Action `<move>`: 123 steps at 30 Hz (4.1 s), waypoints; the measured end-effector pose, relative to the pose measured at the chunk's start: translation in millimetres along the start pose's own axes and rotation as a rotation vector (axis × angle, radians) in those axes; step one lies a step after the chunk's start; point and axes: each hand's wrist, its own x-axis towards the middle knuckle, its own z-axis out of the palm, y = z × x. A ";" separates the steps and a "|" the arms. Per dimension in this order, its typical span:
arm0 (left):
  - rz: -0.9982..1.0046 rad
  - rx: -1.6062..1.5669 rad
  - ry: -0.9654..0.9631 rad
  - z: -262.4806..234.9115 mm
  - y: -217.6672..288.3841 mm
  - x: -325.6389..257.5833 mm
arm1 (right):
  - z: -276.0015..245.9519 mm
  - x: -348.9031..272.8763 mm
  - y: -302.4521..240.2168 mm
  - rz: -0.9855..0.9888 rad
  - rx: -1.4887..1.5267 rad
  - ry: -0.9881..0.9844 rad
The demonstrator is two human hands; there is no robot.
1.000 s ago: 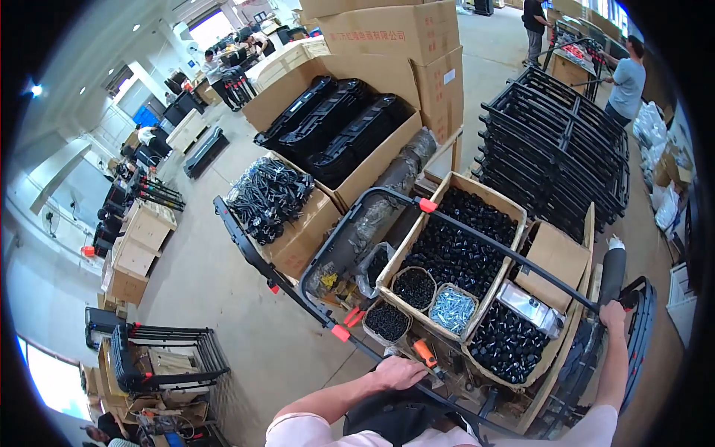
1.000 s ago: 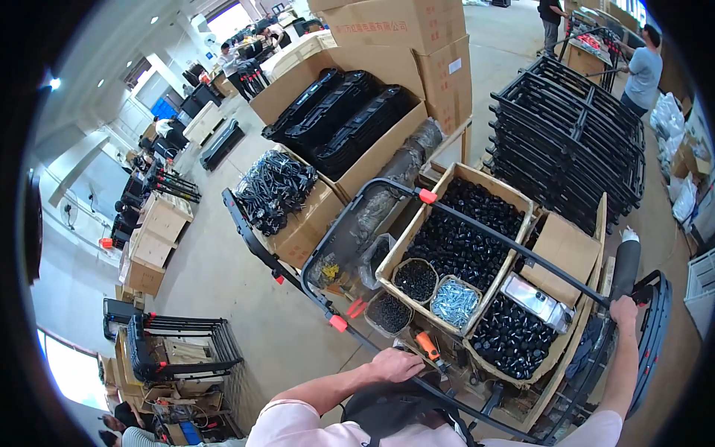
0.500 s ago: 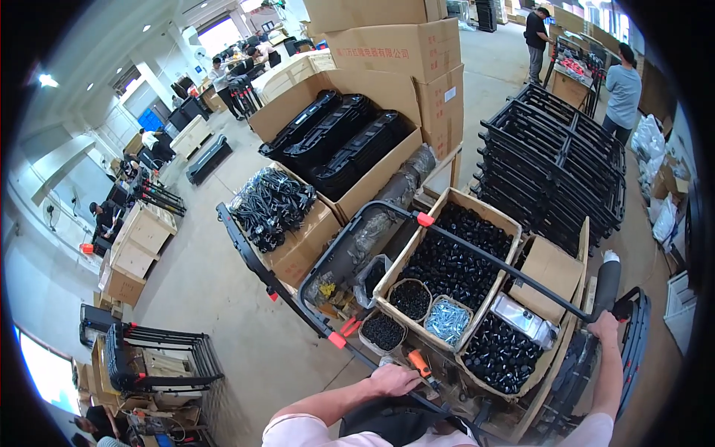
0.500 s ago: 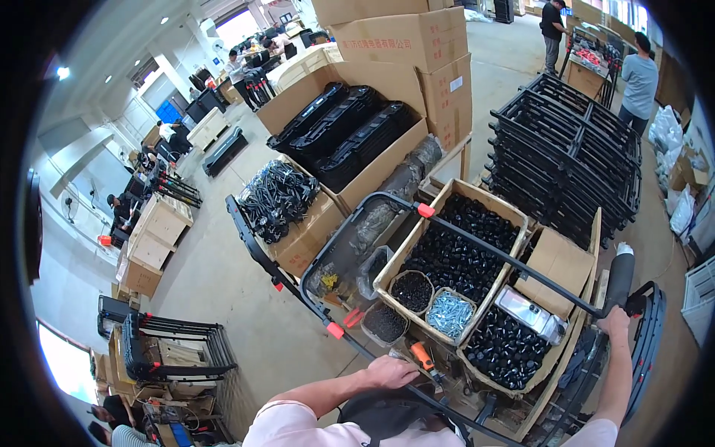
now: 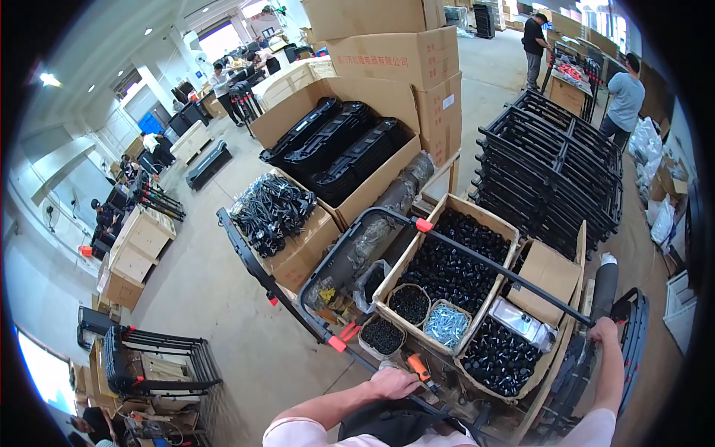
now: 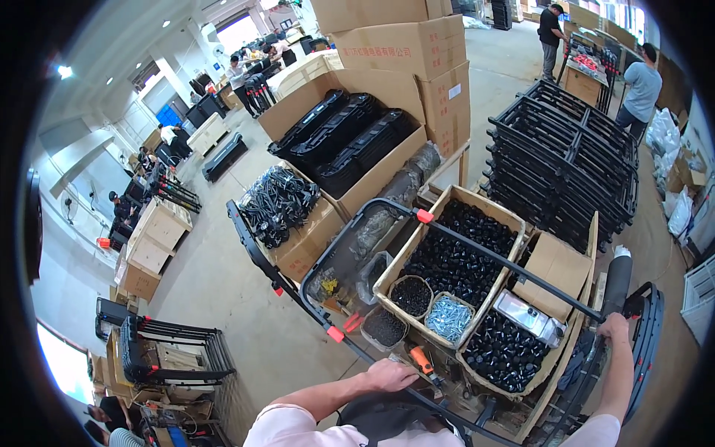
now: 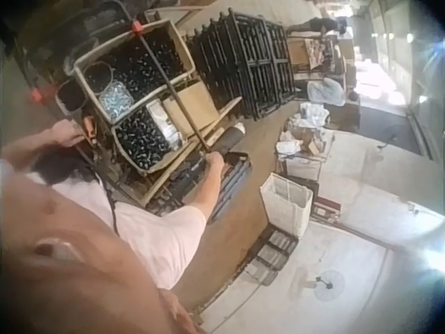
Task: Assembling plastic housing and internal components for fitness equipment using a pneumatic screwdriver.
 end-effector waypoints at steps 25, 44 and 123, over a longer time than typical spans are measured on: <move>0.000 -0.005 0.050 -2.4 2.7 -4.6 | -1.2 0.8 -17.8 -0.026 -0.102 0.256; -0.011 0.028 -0.030 -3.6 3.0 2.9 | -5.3 -11.2 -14.5 0.056 0.020 0.285; 0.378 -1.243 0.635 -429.8 -245.2 -111.5 | -77.3 -454.3 -567.9 -0.754 0.923 0.183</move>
